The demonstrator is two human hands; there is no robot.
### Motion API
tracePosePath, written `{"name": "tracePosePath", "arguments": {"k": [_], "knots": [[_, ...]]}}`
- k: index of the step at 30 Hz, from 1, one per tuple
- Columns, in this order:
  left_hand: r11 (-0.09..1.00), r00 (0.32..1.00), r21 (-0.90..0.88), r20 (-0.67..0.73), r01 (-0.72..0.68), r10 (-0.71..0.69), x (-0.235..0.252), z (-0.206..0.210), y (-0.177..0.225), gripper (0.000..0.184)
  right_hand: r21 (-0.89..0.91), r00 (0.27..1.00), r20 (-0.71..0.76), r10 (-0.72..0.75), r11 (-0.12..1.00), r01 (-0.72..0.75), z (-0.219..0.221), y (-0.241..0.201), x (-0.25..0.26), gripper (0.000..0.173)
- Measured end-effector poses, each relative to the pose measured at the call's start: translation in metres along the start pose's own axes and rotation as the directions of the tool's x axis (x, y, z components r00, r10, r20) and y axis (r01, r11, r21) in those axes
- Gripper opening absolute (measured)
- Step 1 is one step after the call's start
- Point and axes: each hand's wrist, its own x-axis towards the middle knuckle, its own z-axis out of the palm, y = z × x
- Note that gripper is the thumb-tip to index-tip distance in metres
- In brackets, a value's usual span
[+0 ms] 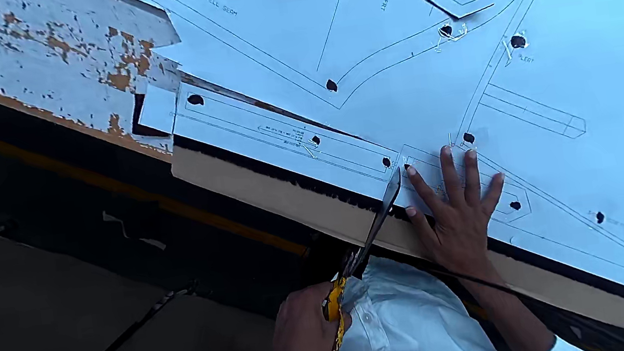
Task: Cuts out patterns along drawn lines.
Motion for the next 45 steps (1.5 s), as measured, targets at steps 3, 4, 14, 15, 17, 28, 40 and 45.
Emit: {"name": "tracePosePath", "arguments": {"k": [3,4,14,15,17,28,40,45], "knots": [[0.999,1.0,-0.016,0.004,0.028,-0.028,0.0,0.001,0.001,0.026,-0.018,1.0,0.018,-0.018,1.0,0.018,0.001,0.0,0.001,0.054],[0.999,1.0,-0.024,-0.005,0.025,-0.025,-0.001,0.003,0.0,0.026,-0.025,0.999,0.031,-0.015,1.0,0.016,0.0,-0.001,0.001,0.054],[0.996,0.998,-0.082,-0.053,0.042,-0.046,-0.005,0.013,0.001,0.025,-0.019,0.997,0.074,0.0,1.0,0.001,-0.002,-0.001,0.002,0.055],[0.995,0.997,-0.091,-0.056,0.038,-0.044,-0.005,0.014,0.001,0.025,-0.018,0.997,0.074,0.0,1.0,0.002,-0.002,-0.001,0.002,0.055],[0.993,0.998,-0.114,-0.049,0.042,-0.048,-0.005,0.016,0.001,0.024,-0.013,0.998,0.069,-0.001,1.0,0.002,-0.002,-0.001,0.002,0.055],[0.987,0.997,-0.158,-0.069,0.036,-0.047,-0.004,0.021,0.001,0.024,-0.012,0.997,0.071,-0.012,1.0,0.013,-0.001,0.0,0.003,0.055],[0.99,0.994,-0.106,-0.037,0.098,-0.102,-0.004,0.018,0.015,0.022,-0.01,0.996,0.087,-0.011,1.0,0.012,-0.002,0.001,0.003,0.055],[0.985,0.992,-0.133,-0.043,0.109,-0.116,-0.005,0.02,0.015,0.02,-0.02,0.996,0.083,-0.016,1.0,0.018,-0.001,0.001,0.003,0.055]]}}
